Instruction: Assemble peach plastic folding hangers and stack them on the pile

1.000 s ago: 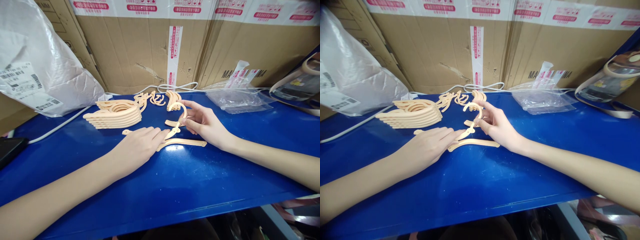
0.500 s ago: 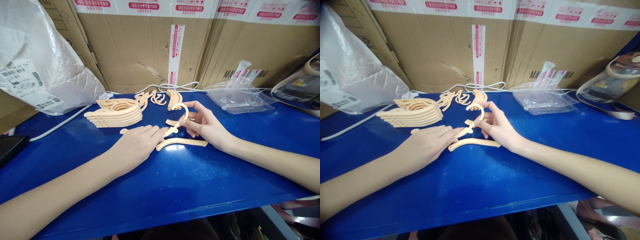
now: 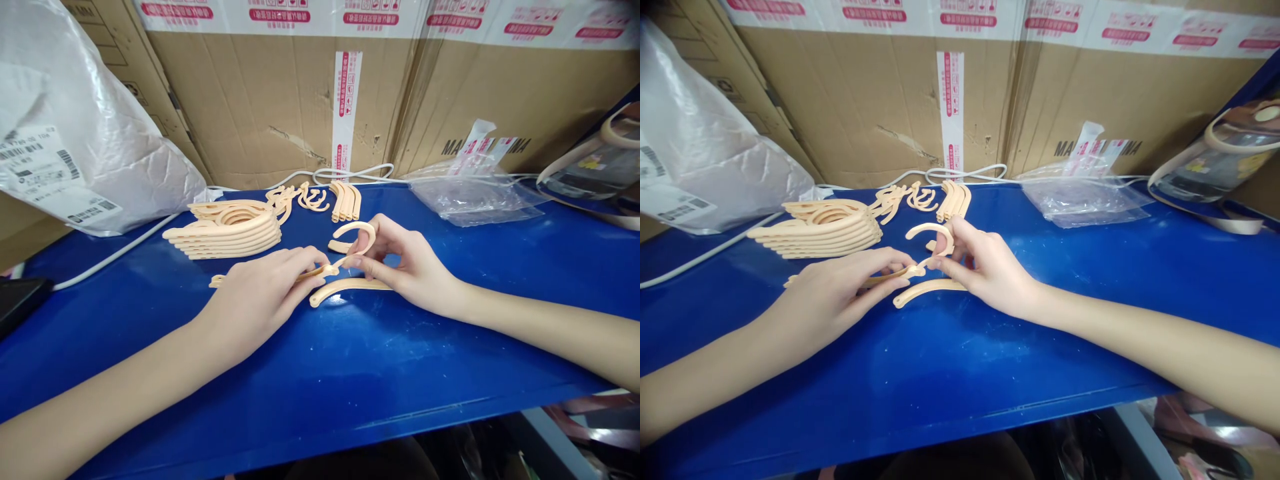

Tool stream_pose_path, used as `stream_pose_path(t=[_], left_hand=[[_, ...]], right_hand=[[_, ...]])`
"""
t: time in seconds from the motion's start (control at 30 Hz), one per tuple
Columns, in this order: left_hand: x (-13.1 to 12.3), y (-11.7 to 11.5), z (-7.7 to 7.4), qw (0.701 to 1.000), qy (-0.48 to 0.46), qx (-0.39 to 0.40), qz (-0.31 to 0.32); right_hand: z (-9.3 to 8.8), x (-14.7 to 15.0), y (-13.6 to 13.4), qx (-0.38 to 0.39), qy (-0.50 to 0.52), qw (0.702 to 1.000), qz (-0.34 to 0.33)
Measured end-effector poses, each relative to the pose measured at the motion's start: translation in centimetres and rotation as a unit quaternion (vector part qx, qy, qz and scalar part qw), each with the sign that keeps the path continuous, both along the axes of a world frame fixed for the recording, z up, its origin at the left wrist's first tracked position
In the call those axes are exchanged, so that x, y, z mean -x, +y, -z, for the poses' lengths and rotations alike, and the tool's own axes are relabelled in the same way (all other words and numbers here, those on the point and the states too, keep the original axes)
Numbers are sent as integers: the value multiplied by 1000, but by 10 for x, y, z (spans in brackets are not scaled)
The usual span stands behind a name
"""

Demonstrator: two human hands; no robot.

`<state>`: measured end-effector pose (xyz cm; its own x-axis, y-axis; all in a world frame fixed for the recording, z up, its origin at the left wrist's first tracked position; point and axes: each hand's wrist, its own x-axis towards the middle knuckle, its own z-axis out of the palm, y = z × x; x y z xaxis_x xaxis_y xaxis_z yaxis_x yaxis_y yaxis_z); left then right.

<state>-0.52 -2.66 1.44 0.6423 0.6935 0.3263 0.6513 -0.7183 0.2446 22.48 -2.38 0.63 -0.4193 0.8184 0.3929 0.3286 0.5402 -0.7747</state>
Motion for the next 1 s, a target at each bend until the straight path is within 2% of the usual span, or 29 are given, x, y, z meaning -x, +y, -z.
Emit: stream_pose_path(t=[0.2, 0.37, 0.43, 0.5, 0.57, 0.7, 0.83, 1.0], left_hand=[[-1, 0, -4, 998, -29, 57, -9], [-4, -1, -7, 995, -41, 83, -21], [-4, -1, -7, 990, -75, 120, -25], [-4, 0, -9, 972, -130, 193, -27], [-4, 2, -10, 940, -188, 282, -28], [-6, 7, -9, 871, -263, 413, -38], [-9, 11, -6, 826, -293, 480, -40], [-9, 13, -7, 796, -313, 515, -59]], right_hand=[[-5, 3, -3, -53, -49, 997, 15], [-1, 2, 0, -68, -77, 994, 26], [1, 0, 1, -87, -111, 989, 42], [2, -2, 2, -122, -169, 977, 52], [1, -3, 1, -172, -235, 956, 41], [-1, -3, -1, -226, -319, 920, -25], [-1, 0, 0, -233, -338, 911, -51], [1, 3, 1, -261, -322, 909, -44]])
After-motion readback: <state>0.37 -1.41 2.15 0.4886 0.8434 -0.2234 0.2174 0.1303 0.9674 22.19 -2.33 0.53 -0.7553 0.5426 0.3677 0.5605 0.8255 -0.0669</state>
